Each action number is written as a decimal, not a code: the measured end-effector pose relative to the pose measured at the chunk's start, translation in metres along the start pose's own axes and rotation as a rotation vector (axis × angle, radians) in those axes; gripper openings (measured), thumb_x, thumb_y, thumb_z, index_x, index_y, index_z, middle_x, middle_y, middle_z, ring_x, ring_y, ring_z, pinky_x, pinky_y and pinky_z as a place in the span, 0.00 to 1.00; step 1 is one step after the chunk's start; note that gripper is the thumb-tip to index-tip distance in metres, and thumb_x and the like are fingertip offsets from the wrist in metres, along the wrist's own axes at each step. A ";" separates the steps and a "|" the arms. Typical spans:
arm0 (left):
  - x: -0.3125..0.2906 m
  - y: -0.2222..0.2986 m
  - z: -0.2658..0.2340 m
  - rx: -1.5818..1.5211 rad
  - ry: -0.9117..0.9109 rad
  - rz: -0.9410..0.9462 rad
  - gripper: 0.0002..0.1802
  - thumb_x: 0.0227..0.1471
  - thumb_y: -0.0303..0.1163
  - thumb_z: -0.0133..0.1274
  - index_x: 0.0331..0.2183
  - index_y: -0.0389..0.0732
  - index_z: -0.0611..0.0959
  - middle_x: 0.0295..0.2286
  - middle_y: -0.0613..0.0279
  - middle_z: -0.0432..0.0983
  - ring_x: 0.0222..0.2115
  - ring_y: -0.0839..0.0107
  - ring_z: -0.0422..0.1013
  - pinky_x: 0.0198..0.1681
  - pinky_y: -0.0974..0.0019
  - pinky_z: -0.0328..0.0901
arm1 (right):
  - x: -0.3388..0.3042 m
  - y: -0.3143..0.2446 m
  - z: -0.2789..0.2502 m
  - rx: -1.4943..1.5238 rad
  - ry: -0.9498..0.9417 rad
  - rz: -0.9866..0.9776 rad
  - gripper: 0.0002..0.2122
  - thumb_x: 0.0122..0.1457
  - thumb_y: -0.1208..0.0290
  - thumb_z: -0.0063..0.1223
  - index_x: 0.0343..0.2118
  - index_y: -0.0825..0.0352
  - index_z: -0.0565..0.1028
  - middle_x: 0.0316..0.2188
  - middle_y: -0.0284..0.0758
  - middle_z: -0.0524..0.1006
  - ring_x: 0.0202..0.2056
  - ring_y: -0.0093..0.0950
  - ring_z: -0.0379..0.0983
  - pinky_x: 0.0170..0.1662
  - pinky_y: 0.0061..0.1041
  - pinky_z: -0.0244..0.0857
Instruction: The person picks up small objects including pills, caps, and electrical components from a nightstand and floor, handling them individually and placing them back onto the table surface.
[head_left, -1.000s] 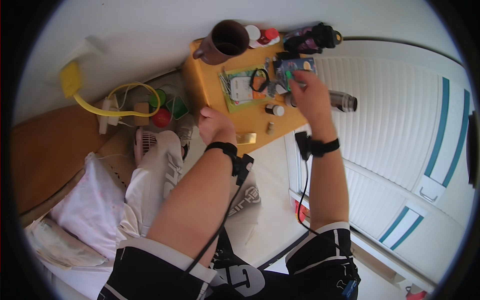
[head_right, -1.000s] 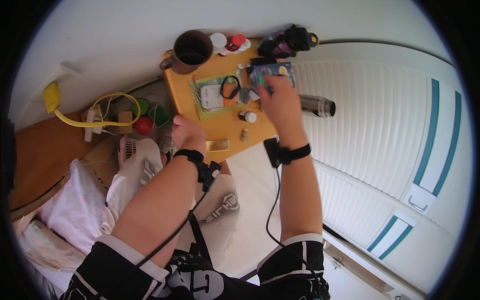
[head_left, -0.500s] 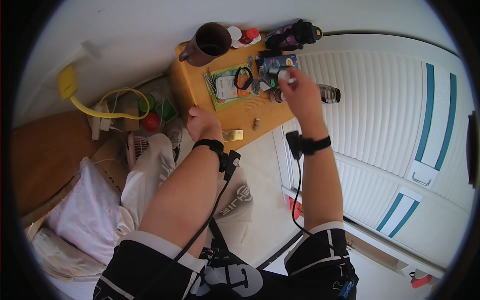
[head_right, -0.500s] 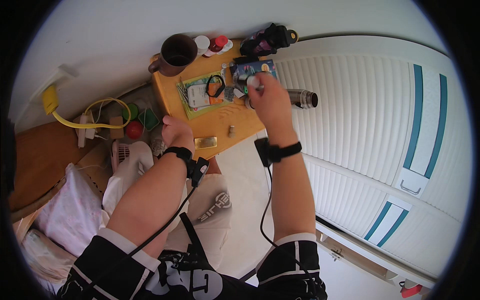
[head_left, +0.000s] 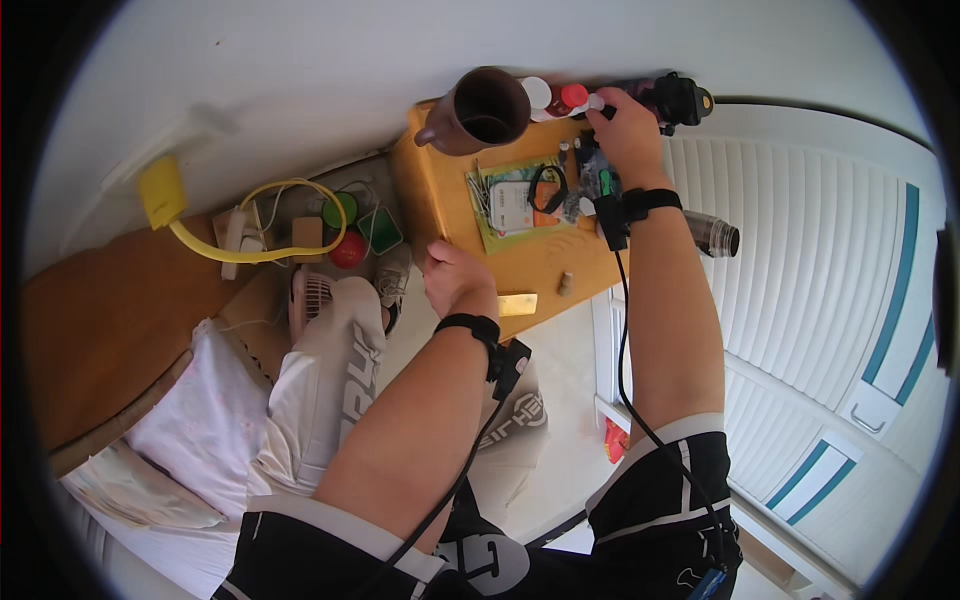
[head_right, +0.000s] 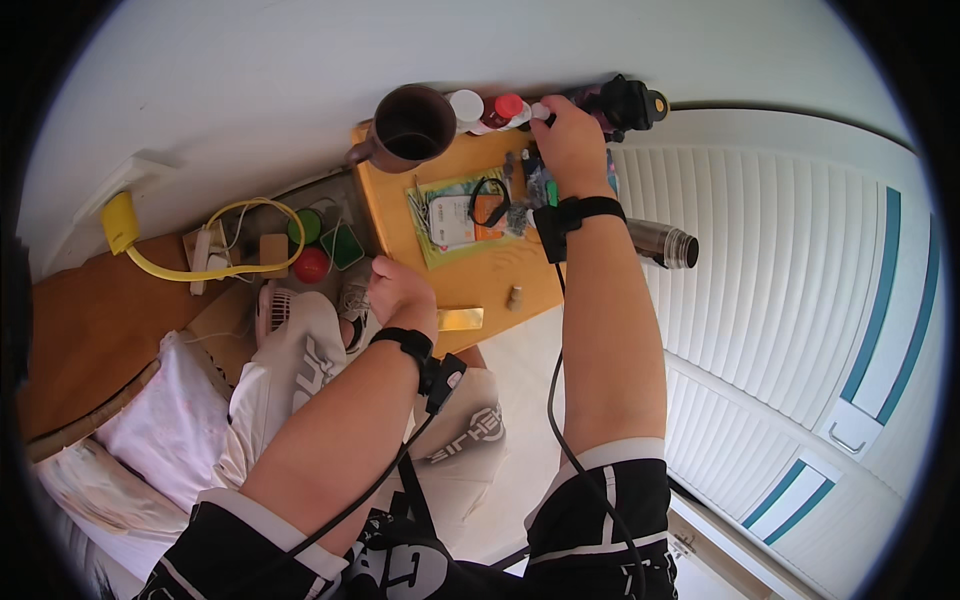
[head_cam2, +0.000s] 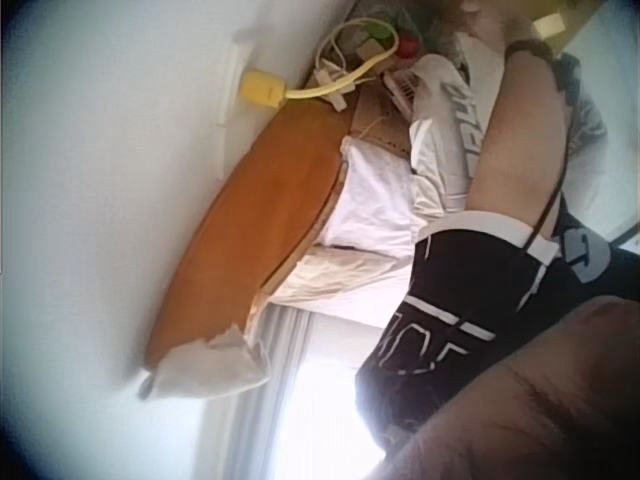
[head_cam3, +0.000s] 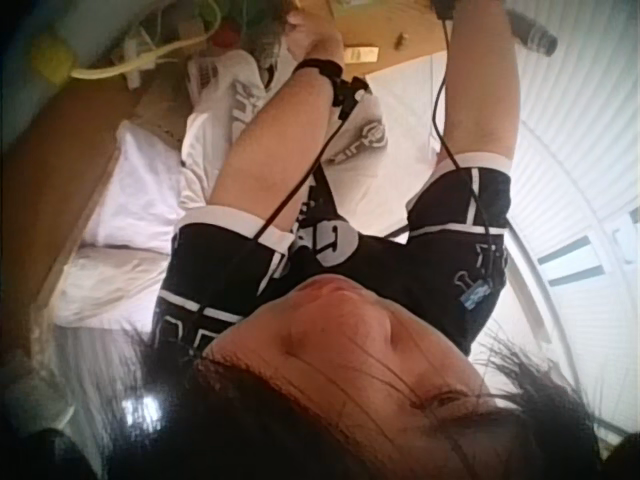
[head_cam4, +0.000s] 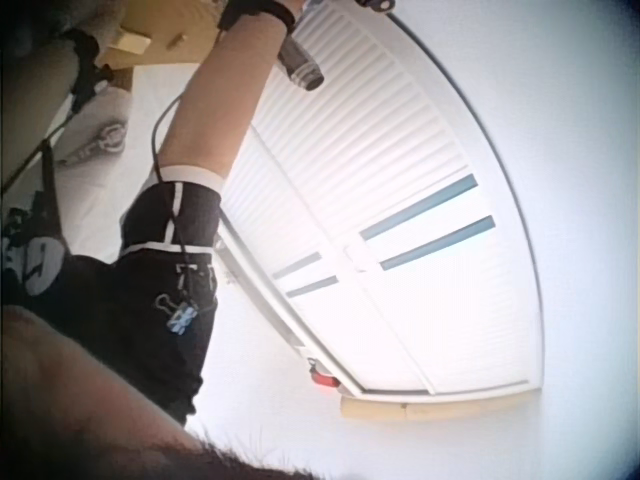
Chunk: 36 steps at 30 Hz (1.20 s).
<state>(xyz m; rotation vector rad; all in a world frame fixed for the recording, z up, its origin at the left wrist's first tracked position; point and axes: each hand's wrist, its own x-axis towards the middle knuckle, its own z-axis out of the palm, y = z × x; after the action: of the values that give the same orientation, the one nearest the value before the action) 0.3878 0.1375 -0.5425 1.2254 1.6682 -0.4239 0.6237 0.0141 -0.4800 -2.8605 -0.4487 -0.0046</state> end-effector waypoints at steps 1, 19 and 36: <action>0.001 -0.001 -0.001 -0.025 -0.007 0.012 0.33 0.61 0.51 0.27 0.46 0.44 0.84 0.45 0.41 0.79 0.46 0.36 0.73 0.53 0.42 0.66 | -0.001 0.002 -0.001 0.049 -0.017 0.019 0.15 0.55 0.66 0.64 0.44 0.64 0.80 0.38 0.45 0.83 0.42 0.48 0.79 0.46 0.41 0.73; 0.005 -0.002 -0.006 -0.074 0.024 0.028 0.34 0.60 0.51 0.28 0.45 0.41 0.85 0.45 0.41 0.79 0.47 0.37 0.73 0.52 0.43 0.66 | -0.116 -0.064 -0.053 0.238 0.030 -0.039 0.16 0.57 0.70 0.63 0.49 0.62 0.77 0.42 0.37 0.80 0.31 0.31 0.80 0.38 0.32 0.73; 0.016 -0.006 -0.005 -0.155 -0.018 0.035 0.32 0.60 0.50 0.31 0.44 0.39 0.84 0.45 0.39 0.79 0.47 0.37 0.73 0.52 0.45 0.67 | -0.196 -0.075 -0.042 0.115 -0.128 -0.316 0.14 0.47 0.74 0.63 0.39 0.62 0.80 0.35 0.34 0.78 0.40 0.37 0.74 0.44 0.36 0.70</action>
<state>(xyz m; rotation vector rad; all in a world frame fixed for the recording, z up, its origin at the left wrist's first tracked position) 0.3796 0.1473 -0.5557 1.1311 1.6301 -0.2780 0.4161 0.0139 -0.4293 -2.6576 -0.8912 0.1430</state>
